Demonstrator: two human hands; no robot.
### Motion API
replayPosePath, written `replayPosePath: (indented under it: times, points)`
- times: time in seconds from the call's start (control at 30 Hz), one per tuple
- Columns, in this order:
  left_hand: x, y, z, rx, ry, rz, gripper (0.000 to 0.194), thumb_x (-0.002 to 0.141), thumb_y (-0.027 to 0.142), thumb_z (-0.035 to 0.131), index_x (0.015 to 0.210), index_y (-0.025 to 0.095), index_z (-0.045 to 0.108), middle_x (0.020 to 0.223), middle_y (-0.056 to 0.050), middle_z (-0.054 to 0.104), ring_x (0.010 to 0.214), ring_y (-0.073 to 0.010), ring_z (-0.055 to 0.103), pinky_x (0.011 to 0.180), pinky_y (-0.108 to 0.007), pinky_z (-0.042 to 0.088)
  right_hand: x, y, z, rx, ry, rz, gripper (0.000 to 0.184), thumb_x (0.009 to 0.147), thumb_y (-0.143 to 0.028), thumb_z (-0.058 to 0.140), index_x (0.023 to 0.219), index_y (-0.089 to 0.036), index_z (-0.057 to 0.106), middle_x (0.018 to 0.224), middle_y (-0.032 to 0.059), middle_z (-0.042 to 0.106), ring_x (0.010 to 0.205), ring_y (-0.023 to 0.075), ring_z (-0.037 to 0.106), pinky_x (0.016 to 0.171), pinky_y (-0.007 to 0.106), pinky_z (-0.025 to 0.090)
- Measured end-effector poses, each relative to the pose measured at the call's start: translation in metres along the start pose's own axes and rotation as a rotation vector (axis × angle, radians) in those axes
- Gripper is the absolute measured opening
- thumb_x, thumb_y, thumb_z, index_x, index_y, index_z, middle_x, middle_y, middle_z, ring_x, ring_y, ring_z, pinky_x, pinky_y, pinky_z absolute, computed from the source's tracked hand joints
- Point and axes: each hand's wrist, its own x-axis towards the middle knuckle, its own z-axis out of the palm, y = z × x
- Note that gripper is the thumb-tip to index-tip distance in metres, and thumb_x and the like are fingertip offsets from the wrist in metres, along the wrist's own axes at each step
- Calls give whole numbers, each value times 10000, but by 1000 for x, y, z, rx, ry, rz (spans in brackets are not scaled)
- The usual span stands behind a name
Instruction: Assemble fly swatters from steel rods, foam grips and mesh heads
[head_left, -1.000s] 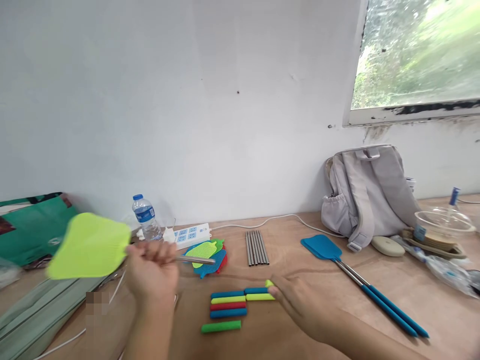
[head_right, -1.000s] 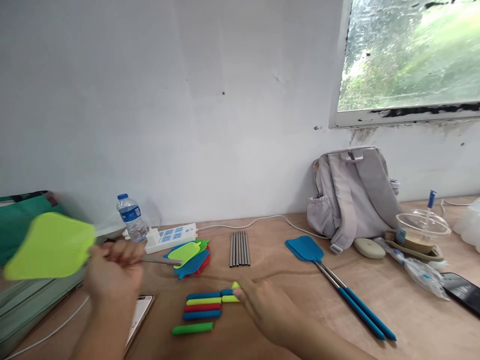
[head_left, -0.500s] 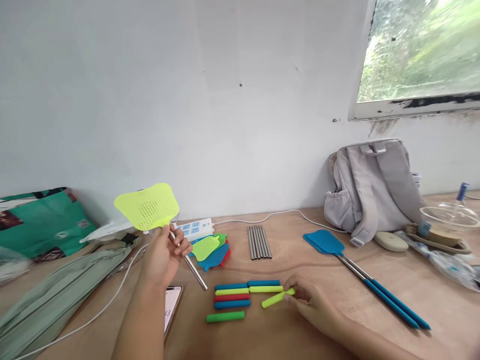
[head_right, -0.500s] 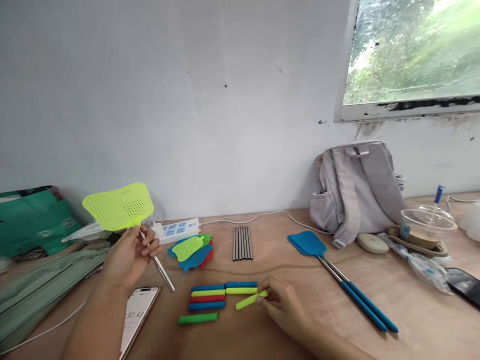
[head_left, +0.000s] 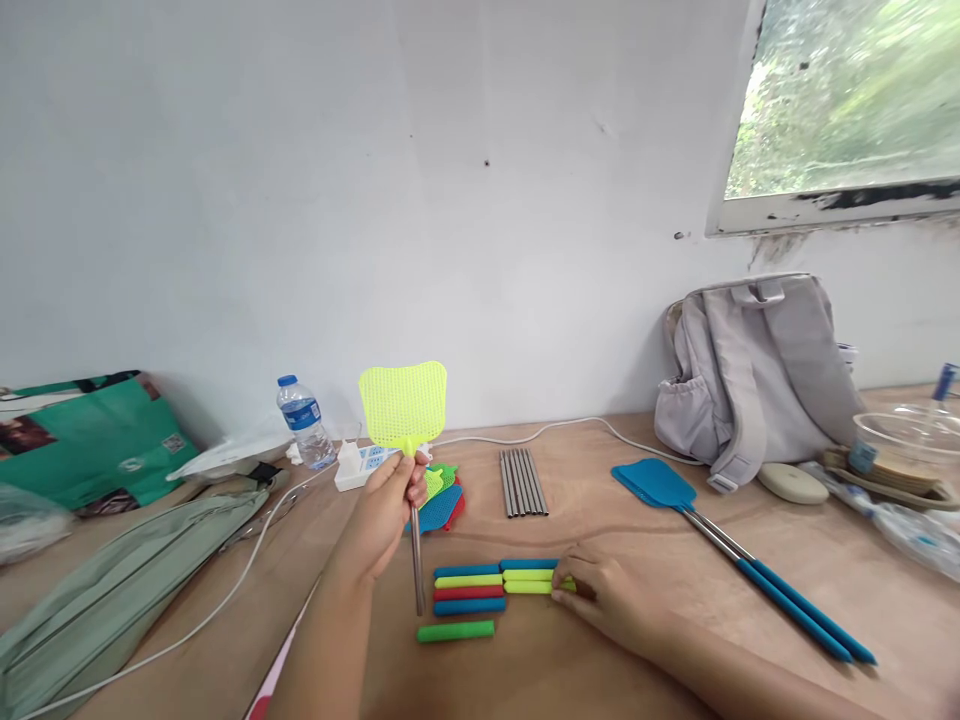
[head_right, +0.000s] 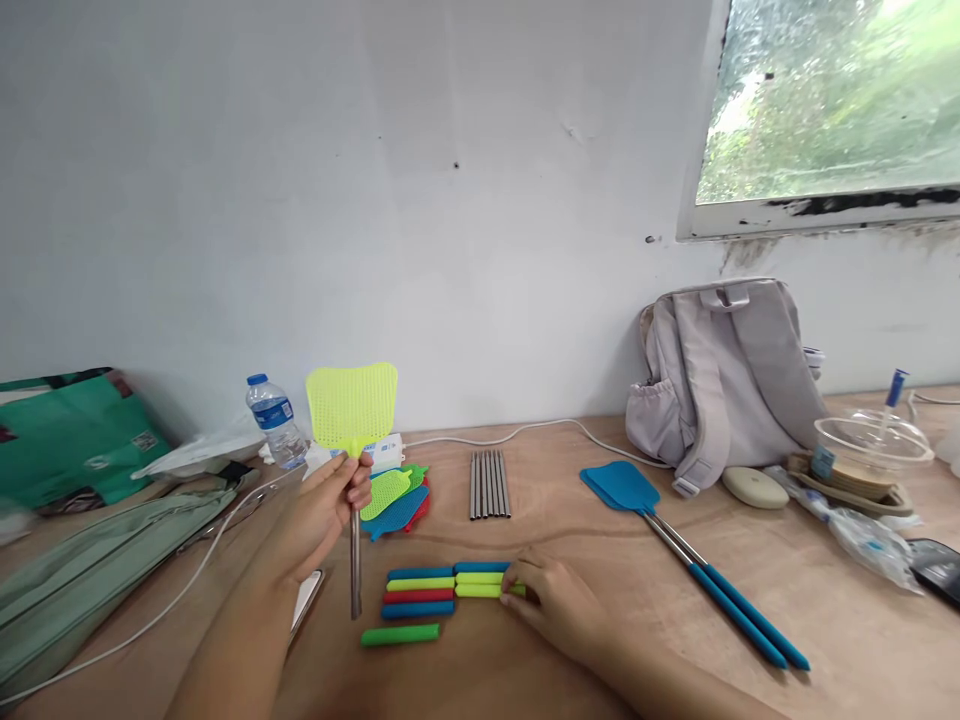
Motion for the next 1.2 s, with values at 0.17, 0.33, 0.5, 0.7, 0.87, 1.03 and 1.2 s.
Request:
replayPosePath:
  times: [0.17,0.33,0.5,0.7,0.87,1.03,1.2]
  points:
    - [-1,-17,17,16,-59,-45,382,662,475,674,690,156,465,536,100,292,410,-9,226,372,-115,177,7,-18,-3,139,154,-58,101,817,-262,496,807,-194,570,791,35,597,724,158,536,655,271,410]
    - [-6,-33,36,37,-146,-124,462,647,551,647,637,187,362,515,114,269,383,-6,173,360,-124,128,34,-49,-12,654,303,33,232,802,-392,530,923,-196,547,680,-16,493,576,112,444,524,240,361]
    - [-15,-41,46,114,-302,-226,455,712,566,560,601,195,321,484,115,263,370,-11,164,357,-141,134,68,-74,-23,1102,365,21,263,764,-430,584,869,-194,533,618,-48,475,505,75,412,498,222,348]
    - [-7,-33,33,202,-173,-222,394,659,479,623,593,195,359,458,112,302,348,-15,206,344,-135,115,104,-75,-18,1252,414,129,341,643,-481,655,669,-177,503,561,-47,496,486,73,445,489,223,365]
    - [4,1,-6,151,51,-66,290,681,373,532,566,197,333,419,122,237,330,-21,161,335,-135,119,131,-66,0,1178,328,203,341,635,-494,633,665,-186,490,554,-48,507,484,79,468,492,226,394]
    - [-4,33,-26,-160,190,183,73,651,255,448,618,209,402,383,104,264,309,-49,189,338,-160,199,165,-63,24,995,95,279,274,754,-368,585,598,-165,488,515,-43,511,427,65,458,452,215,385]
    - [-10,38,-30,-304,264,319,47,623,173,437,608,210,413,397,82,341,301,-61,230,334,-173,225,187,-56,35,750,-72,319,252,843,-297,536,650,-135,527,541,-63,488,430,52,427,441,193,377]
